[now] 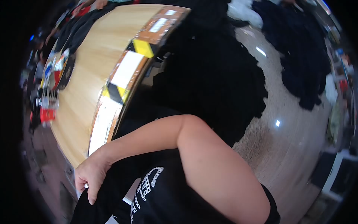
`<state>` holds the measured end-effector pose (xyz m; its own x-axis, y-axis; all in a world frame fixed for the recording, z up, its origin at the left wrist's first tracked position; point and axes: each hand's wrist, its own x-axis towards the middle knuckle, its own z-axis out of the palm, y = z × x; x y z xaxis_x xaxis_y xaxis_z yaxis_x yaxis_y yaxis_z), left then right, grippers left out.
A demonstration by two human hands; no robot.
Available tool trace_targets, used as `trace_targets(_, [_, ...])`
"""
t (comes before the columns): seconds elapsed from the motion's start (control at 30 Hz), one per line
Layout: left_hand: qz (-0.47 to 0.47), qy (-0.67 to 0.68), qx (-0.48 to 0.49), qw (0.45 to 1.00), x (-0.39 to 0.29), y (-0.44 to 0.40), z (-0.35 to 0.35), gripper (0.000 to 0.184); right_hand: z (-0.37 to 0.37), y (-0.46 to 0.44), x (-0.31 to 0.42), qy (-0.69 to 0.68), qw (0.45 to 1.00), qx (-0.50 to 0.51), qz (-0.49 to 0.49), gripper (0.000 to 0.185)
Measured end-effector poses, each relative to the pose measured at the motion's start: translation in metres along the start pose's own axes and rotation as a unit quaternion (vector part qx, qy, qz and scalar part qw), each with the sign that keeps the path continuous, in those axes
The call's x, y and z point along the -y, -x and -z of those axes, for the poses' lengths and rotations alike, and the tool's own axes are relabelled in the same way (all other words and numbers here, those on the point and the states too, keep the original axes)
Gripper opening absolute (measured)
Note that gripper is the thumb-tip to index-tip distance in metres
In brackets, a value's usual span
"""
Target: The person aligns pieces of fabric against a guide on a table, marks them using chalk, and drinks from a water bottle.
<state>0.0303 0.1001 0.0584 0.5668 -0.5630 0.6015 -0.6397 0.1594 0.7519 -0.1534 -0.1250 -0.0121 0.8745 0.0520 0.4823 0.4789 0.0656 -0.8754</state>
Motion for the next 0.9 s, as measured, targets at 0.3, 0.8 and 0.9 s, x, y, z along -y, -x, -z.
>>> trace_targets(0.3, [0.077,-0.008,0.163,0.984,0.032,0.022,-0.036,0.016,0.038,0.043,0.012,0.186,0.957,-0.112,-0.193,0.009])
trace_targets(0.8, [0.032,0.163,0.176,0.97,0.033,-0.003,-0.044,0.013,0.005,-0.056,-0.047,0.047,0.998,0.009,-0.028,0.024])
trace_targets(0.9, [0.018,0.167,0.182,0.969,0.035,-0.004,-0.019,0.013,0.014,-0.049,-0.055,-0.036,0.973,0.137,-0.18,0.021])
